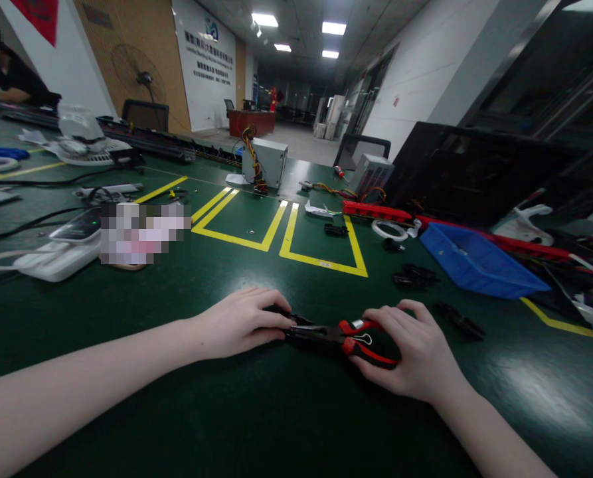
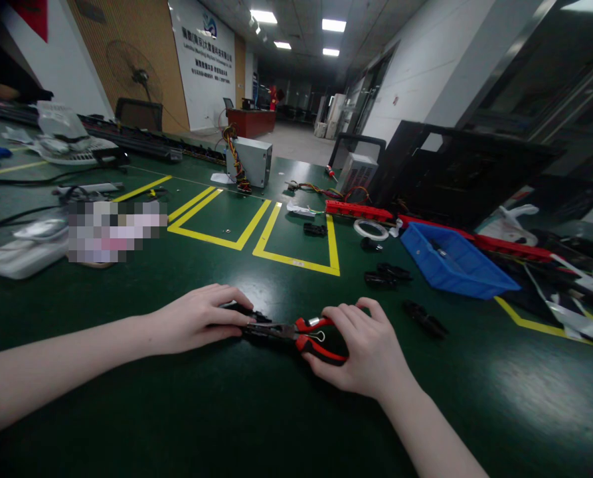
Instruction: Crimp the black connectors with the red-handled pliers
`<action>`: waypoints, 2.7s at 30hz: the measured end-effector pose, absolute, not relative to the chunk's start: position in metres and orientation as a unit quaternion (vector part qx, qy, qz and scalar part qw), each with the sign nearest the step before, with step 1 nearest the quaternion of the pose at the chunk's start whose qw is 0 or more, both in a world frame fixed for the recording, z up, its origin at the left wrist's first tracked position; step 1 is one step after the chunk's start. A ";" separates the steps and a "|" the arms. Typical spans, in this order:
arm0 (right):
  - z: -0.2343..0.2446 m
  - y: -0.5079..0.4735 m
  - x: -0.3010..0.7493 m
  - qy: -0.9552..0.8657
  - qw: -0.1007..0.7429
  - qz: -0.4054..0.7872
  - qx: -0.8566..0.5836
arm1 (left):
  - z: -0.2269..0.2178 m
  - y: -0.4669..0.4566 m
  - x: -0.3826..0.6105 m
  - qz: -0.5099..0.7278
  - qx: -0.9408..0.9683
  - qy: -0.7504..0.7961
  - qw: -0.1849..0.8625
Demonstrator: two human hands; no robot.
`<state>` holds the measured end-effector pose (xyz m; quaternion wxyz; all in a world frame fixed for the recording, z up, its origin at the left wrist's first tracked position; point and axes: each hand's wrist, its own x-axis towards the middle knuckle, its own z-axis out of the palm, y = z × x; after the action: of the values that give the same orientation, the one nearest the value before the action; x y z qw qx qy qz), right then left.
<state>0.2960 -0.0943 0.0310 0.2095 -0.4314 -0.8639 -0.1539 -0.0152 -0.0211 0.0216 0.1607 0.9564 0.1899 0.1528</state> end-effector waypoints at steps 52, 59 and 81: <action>0.027 -0.087 0.302 -0.863 0.233 -0.218 -0.390 | 0.023 -0.013 -0.016 0.170 0.941 0.152 0.250; 0.024 -0.089 0.304 -0.864 0.218 -0.233 -0.388 | 0.024 -0.014 -0.015 0.164 0.948 0.169 0.216; 0.016 -0.094 0.300 -0.810 0.156 -0.001 -0.565 | 0.022 -0.018 -0.014 0.176 0.919 0.206 0.287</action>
<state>0.2997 -0.0942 0.0162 0.1560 -0.5653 -0.8100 -0.0012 -0.0144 -0.0184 0.0221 0.2873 0.9189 0.2056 0.1758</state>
